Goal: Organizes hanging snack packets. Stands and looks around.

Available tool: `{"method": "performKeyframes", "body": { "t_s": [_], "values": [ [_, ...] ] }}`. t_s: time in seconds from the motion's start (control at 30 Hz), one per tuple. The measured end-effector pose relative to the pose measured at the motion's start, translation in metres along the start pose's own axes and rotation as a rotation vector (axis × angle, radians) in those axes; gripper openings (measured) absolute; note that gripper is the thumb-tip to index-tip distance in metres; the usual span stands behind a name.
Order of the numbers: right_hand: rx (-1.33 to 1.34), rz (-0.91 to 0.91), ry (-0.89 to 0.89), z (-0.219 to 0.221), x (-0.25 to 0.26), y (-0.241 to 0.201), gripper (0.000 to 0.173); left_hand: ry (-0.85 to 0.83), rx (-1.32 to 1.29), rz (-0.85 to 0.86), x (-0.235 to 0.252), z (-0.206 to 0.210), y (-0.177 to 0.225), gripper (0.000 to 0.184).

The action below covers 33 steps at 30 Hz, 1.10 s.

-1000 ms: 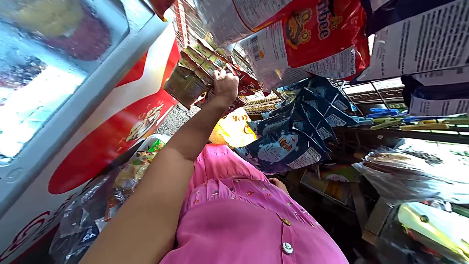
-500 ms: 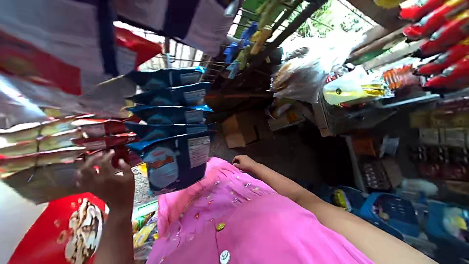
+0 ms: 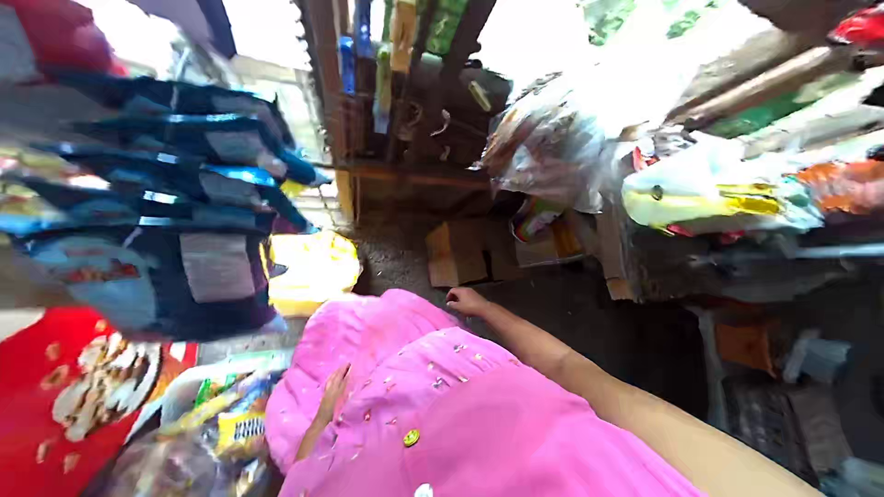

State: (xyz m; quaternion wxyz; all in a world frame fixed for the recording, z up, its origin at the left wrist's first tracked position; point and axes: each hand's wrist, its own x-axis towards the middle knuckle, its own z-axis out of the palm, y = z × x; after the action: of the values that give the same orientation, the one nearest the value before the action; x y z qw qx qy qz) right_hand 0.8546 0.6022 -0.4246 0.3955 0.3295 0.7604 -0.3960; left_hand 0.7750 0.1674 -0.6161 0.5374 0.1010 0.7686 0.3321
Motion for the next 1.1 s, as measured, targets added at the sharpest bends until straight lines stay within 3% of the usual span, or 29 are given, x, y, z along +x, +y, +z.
{"method": "performKeyframes", "body": {
  "t_s": [0.07, 0.2, 0.3, 0.37, 0.43, 0.5, 0.63, 0.73, 0.9, 1.0, 1.1],
  "values": [
    [-0.021, 0.026, -0.001, -0.009, 0.003, 0.033, 0.036, 0.055, -0.027, 0.041, -0.040, 0.025, 0.023, 0.045],
    [-0.202, 0.079, -0.091, -0.021, 0.008, 0.106, 0.039, 0.185, -0.337, -0.132, -0.112, 0.064, 0.077, 0.050],
    [-0.362, 0.141, -0.165, -0.027, 0.007, 0.124, 0.039, 0.285, -0.446, -0.168, -0.130, 0.108, 0.054, 0.055],
    [-0.390, 0.134, -0.159, -0.026, 0.008, 0.117, 0.038, 0.333, -0.508, -0.247, -0.141, 0.134, 0.046, 0.060],
    [-0.373, 0.073, -0.151, -0.019, 0.006, 0.094, 0.038, 0.282, -0.598, -0.364, -0.163, 0.141, 0.061, 0.063],
    [-0.353, -0.017, -0.144, -0.007, -0.001, 0.065, 0.039, 0.205, -0.569, -0.420, -0.171, 0.159, 0.046, 0.062],
    [-0.267, -0.197, -0.120, 0.031, -0.015, 0.033, 0.036, 0.073, -0.406, -0.378, -0.172, 0.200, -0.007, 0.055],
    [-0.207, -0.279, -0.122, 0.071, -0.034, 0.039, 0.034, 0.103, -0.265, -0.326, -0.184, 0.215, -0.030, 0.043],
    [-0.296, -0.244, -0.175, 0.142, -0.063, 0.122, 0.036, 0.328, -0.342, -0.312, -0.250, 0.226, -0.032, 0.039],
    [-0.370, -0.108, -0.238, 0.164, -0.088, 0.184, 0.037, 0.277, -0.291, -0.392, -0.277, 0.252, -0.078, 0.038],
    [-0.308, 0.000, -0.184, 0.174, -0.111, 0.240, 0.039, 0.157, -0.098, -0.507, -0.299, 0.278, -0.117, 0.039]
  ]
}}
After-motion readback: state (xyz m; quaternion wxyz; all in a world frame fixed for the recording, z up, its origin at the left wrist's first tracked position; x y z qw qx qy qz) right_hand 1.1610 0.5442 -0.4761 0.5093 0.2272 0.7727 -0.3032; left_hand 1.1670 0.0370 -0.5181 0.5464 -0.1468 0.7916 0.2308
